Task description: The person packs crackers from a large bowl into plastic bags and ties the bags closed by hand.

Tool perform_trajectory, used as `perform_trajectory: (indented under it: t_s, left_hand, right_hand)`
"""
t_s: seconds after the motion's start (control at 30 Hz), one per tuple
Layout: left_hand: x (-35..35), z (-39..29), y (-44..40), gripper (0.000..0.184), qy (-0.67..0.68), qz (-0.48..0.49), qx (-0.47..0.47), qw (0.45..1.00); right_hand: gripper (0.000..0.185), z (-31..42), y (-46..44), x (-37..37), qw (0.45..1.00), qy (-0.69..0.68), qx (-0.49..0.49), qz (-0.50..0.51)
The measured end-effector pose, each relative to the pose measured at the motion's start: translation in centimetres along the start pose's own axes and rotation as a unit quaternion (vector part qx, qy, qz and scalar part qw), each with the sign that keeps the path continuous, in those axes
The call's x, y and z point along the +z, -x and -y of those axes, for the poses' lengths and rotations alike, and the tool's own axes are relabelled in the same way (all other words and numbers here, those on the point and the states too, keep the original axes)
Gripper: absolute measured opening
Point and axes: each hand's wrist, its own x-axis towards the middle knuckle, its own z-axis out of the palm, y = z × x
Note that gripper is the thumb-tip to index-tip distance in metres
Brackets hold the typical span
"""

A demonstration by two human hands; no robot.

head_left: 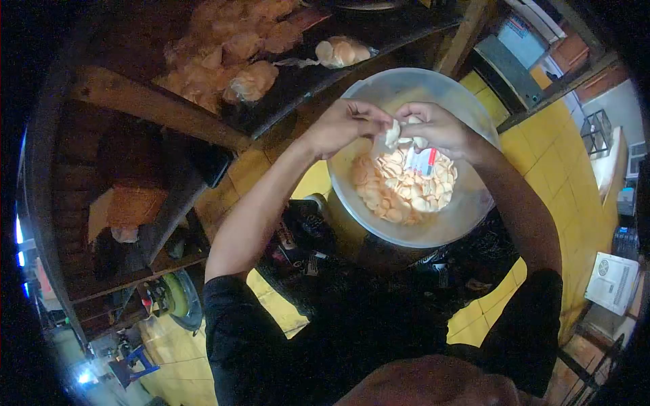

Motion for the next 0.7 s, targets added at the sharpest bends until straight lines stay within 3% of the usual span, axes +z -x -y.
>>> perform_trajectory:
  t_s: [0.07,0.2,0.27,0.4,0.57,0.63,0.7]
  left_hand:
    - [0.1,-0.2,0.4,0.019,-0.157,0.040,0.002,0.987]
    - [1.1,0.5,0.5,0.021,-0.232,0.003,0.013,0.973]
    - [1.1,0.7,0.4,0.022,-0.338,-0.058,0.125,0.931]
    - [1.8,0.6,0.2,0.021,-0.317,-0.117,0.147,0.930]
    - [2.1,1.0,-0.2,0.018,-0.389,-0.173,0.226,0.876]
    - [2.4,0.8,0.0,0.018,-0.387,-0.176,0.198,0.883]
    - [2.4,1.0,0.0,0.018,-0.384,-0.177,0.171,0.890]
  right_hand:
    - [0.039,-0.3,0.0,0.1,0.999,0.040,-0.011,-0.019]
    - [0.042,-0.4,0.1,0.3,0.998,0.043,-0.019,-0.039]
    - [0.044,-0.1,0.1,0.2,0.999,0.024,-0.022,-0.037]
    - [0.042,0.5,0.3,1.0,0.996,0.052,-0.050,-0.051]
    - [0.044,0.2,0.2,1.2,0.995,0.052,-0.047,-0.063]
    - [0.032,0.6,0.3,1.7,0.991,0.089,-0.035,-0.098]
    - [0.032,0.6,0.2,1.8,0.990,0.099,-0.024,-0.101]
